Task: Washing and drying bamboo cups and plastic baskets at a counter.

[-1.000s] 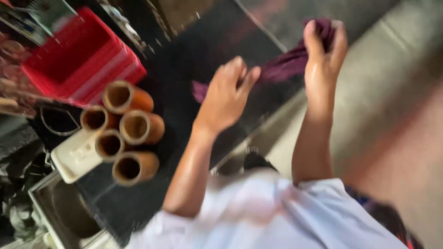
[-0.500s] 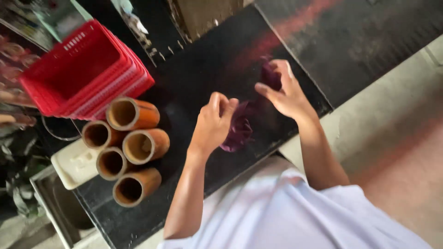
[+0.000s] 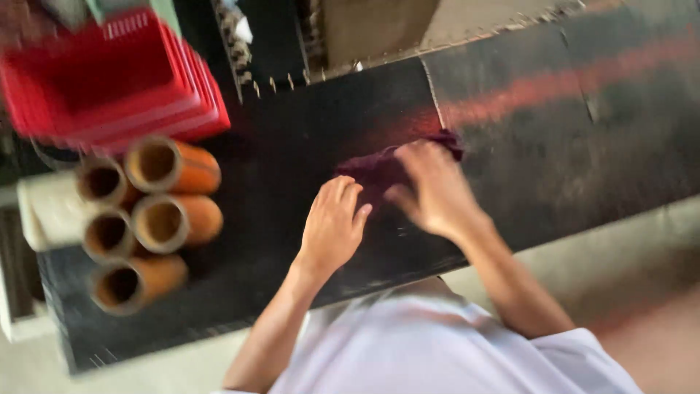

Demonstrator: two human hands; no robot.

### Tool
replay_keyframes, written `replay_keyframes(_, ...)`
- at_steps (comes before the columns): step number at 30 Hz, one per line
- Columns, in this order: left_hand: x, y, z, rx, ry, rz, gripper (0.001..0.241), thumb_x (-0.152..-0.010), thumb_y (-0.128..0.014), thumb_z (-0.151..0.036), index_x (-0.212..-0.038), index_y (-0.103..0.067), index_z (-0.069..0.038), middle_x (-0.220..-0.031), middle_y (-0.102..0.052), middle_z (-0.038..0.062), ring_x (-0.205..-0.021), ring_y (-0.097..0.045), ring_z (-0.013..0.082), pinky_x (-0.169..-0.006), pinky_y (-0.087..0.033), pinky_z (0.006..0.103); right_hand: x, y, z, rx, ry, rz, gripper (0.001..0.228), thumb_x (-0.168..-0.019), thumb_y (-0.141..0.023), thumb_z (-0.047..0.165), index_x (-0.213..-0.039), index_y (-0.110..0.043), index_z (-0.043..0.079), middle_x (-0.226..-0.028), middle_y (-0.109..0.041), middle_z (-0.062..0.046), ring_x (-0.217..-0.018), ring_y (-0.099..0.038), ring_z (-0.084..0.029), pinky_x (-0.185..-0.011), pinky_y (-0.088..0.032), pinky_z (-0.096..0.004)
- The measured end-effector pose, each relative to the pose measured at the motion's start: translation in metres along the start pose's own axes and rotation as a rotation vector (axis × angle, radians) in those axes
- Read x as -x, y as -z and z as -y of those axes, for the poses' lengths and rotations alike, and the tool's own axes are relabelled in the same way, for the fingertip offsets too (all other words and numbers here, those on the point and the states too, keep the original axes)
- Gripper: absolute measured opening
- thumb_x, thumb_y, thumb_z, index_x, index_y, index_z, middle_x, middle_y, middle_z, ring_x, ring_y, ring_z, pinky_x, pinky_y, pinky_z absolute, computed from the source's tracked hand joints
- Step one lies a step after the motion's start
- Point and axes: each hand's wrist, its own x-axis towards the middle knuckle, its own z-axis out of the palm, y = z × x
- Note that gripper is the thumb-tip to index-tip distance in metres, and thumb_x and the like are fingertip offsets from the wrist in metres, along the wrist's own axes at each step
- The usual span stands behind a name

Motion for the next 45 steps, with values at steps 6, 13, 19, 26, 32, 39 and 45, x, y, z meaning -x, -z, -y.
replay_keyframes(6,-0.016,-0.071,-0.012,-0.684,0.001,0.050,0.068,-0.104,-0.045,-0.043,-0.149,-0.044,0.008,-0.160,-0.037,0.028,-0.154,-0.026,0.0409,-0.127,-0.014,0.0523,-0.032,-0.037,-0.047,0.133,0.292,0.058,0.099,-0.092,-0.066,0.048,-0.160,-0.018,-0.006,-0.163,-0.004,-0.040,-0.150,-0.007,-0.061,-0.120,-0.018,-0.068)
replay_keyframes(13,-0.091,-0.079,0.024,-0.575,0.183,0.060,0.089,-0.104,-0.030,-0.065,-0.160,-0.028,0.005,-0.169,-0.017,0.023,-0.157,-0.007,0.0352,-0.126,-0.002,0.0508,-0.154,-0.040,-0.078,0.137,0.361,0.167,0.083,-0.104,-0.051,0.057,-0.162,-0.021,0.006,-0.167,-0.006,-0.031,-0.153,-0.004,-0.051,-0.124,-0.013,-0.061)
replay_keyframes(19,-0.074,-0.094,0.007,-0.573,0.186,0.027,0.104,-0.094,-0.033,-0.078,-0.158,-0.027,0.004,-0.167,-0.013,0.026,-0.154,-0.002,0.0392,-0.122,0.005,0.0531,-0.119,-0.049,-0.090,0.080,0.407,0.060,0.069,-0.108,-0.049,0.047,-0.163,-0.035,0.009,-0.169,-0.016,-0.027,-0.156,-0.011,-0.048,-0.126,-0.017,-0.057)
replay_keyframes(26,0.015,-0.091,-0.060,-0.435,0.127,0.211,0.129,-0.070,-0.058,-0.087,-0.154,-0.031,0.007,-0.165,-0.015,0.028,-0.155,0.001,0.0409,-0.123,0.006,0.0537,0.017,-0.015,-0.063,0.049,0.506,0.032,0.057,-0.090,-0.069,0.033,-0.134,-0.056,-0.001,-0.153,-0.045,-0.031,-0.144,-0.039,-0.050,-0.119,-0.034,-0.054)
replay_keyframes(32,0.065,-0.091,-0.079,-0.250,0.130,0.285,0.119,-0.069,-0.071,-0.076,-0.144,-0.041,0.010,-0.163,-0.020,0.029,-0.153,-0.010,0.0413,-0.123,-0.007,0.0521,0.084,-0.004,-0.050,-0.030,0.521,0.036,0.053,-0.083,-0.077,0.028,-0.122,-0.058,-0.003,-0.139,-0.057,-0.030,-0.129,-0.053,-0.048,-0.104,-0.047,-0.049)
replay_keyframes(39,0.061,-0.080,-0.099,-0.250,0.417,-0.308,0.052,-0.067,-0.090,-0.017,-0.113,-0.066,-0.010,-0.121,-0.059,0.009,-0.119,-0.051,0.0354,-0.098,-0.043,0.0469,0.065,0.030,-0.061,-0.186,0.279,0.171,0.034,-0.081,-0.081,0.027,-0.106,-0.066,0.008,-0.096,-0.075,-0.014,-0.091,-0.072,-0.036,-0.077,-0.056,-0.045)
replay_keyframes(45,0.081,-0.130,-0.113,-0.311,0.356,-0.611,0.042,-0.058,-0.095,-0.021,-0.081,-0.061,-0.010,-0.095,-0.063,0.006,-0.104,-0.055,0.0324,-0.085,-0.045,0.0449,0.056,0.037,-0.108,-0.891,0.466,0.173,0.040,-0.082,-0.082,0.016,-0.112,-0.061,0.001,-0.099,-0.067,-0.010,-0.088,-0.065,-0.019,-0.078,-0.054,-0.032)
